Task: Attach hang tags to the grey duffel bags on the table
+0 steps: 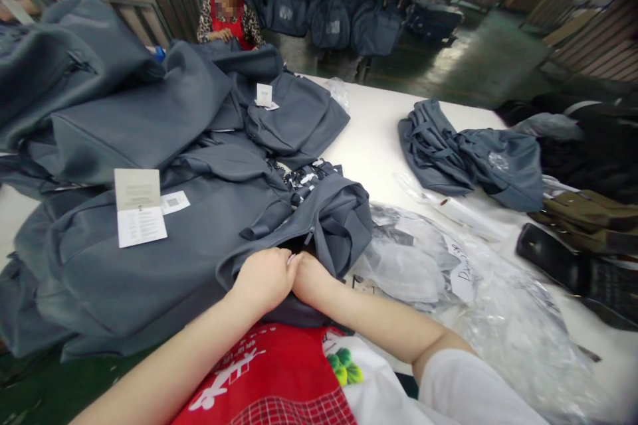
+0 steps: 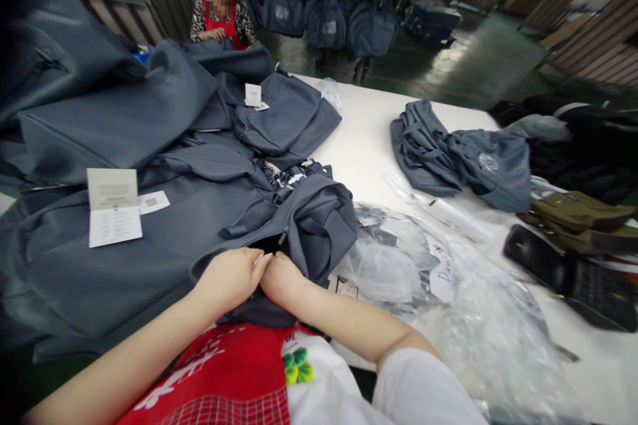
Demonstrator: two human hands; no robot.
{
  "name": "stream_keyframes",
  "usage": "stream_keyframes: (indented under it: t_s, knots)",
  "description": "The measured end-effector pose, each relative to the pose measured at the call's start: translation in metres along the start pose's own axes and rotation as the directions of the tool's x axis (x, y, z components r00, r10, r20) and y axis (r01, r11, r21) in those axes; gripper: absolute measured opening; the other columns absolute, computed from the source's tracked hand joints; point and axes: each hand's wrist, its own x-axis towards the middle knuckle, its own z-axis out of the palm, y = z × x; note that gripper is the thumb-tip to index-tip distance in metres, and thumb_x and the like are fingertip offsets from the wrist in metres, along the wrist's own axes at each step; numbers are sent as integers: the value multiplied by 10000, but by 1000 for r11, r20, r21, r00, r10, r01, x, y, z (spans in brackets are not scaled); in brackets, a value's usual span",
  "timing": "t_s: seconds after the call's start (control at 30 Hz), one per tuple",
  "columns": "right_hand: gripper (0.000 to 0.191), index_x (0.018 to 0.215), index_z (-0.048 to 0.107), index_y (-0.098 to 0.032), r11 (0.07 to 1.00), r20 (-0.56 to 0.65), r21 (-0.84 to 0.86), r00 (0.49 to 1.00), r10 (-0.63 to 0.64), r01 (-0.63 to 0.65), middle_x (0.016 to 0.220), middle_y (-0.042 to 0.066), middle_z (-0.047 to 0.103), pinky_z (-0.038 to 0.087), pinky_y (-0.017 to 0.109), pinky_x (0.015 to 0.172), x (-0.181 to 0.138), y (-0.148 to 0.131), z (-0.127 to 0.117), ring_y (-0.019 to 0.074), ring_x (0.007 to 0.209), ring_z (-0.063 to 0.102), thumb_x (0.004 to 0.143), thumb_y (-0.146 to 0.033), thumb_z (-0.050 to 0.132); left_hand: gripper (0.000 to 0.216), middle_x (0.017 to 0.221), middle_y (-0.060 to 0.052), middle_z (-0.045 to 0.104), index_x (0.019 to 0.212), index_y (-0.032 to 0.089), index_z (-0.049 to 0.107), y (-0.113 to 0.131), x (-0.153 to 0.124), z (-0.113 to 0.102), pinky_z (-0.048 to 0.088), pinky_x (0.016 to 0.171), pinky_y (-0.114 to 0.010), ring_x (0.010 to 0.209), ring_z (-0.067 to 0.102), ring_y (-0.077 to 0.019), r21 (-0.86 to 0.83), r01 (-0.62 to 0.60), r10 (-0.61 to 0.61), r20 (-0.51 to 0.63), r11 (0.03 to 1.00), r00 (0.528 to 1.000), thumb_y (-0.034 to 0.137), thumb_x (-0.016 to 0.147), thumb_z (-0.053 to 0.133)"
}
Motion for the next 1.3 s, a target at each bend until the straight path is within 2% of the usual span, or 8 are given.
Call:
stream_keyframes:
  t_s: [0.27, 0.37, 0.43, 0.57, 0.93, 1.1, 1.2, 1.3]
  knots:
    - [224, 914, 693, -155, 987, -112, 152, 991, 77, -60, 945, 93, 717, 441, 334, 861, -23, 11, -37, 237, 917, 627, 907, -230, 482, 418, 749, -91, 691, 732, 174, 647, 9, 73, 18, 408, 684, -292, 707, 623, -205, -151, -32, 12, -129, 988, 992, 386, 945, 356]
    - [417, 752, 655, -177, 856, -295, 353, 823, 486, -379, 769, 79, 685, 431, 300, 747, -43, 39, -76, 213, 790, 625, 934, -473, 423, 442, 700, -70, 673, 715, 171, 643, 4, 69, 1, 395, 662, -283, 666, 602, -187, -177, -41, 21, -117, 983, 993, 367, 953, 326]
    - [537, 690, 624, -172, 669, -216, 521, 677, 704, -530, 659, 73, 645, 425, 282, 690, -39, 64, -89, 193, 693, 616, 938, -555, 341, 444, 676, -57, 665, 711, 171, 652, 7, 65, -8, 392, 661, -276, 651, 594, -179, -200, -56, 39, -89, 978, 995, 362, 949, 329]
    - [506, 523, 524, -182, 412, 155, 775, 776, 611, -479, 432, 14, 507, 402, 251, 517, -2, 92, -73, 137, 428, 498, 883, -529, 444, 397, 703, -76, 677, 717, 173, 674, 19, 57, -15, 392, 691, -290, 696, 612, -201, -164, -102, 94, -54, 981, 994, 341, 924, 381]
    - [395, 541, 362, -234, -109, 174, 982, 527, 832, -153, 325, -56, 315, 287, 219, 365, 48, 121, -55, 101, 326, 335, 900, -401, 360, 437, 487, 0, 524, 531, 220, 487, -101, -80, 30, 315, 509, -266, 473, 469, -156, -357, 339, -244, 284, 870, 927, 527, 829, 401]
    - [401, 612, 503, -170, -177, 225, 974, 600, 768, -140, 411, -9, 476, 365, 203, 404, 101, 120, -58, 110, 392, 475, 916, -417, 416, 458, 517, -3, 566, 694, 217, 584, -159, -118, 74, 387, 546, -271, 500, 535, -179, -416, 537, -499, 207, 734, 842, 583, 836, 346]
    - [374, 780, 595, -124, -180, 214, 975, 747, 630, -128, 669, 66, 664, 488, 216, 563, 107, 117, -64, 125, 591, 616, 914, -446, 459, 404, 709, -51, 680, 893, 211, 652, -166, -115, 61, 431, 670, -296, 698, 633, -222, -352, 537, -585, -39, 767, 810, 532, 836, 413]
    - [269, 893, 606, -149, -35, 42, 999, 746, 665, -25, 815, 43, 691, 494, 199, 642, 85, 114, -70, 113, 724, 636, 850, -413, 582, 434, 654, -22, 657, 920, 211, 659, -160, -111, 40, 443, 609, -280, 623, 621, -200, -458, 499, -610, -129, 736, 782, 583, 802, 470]
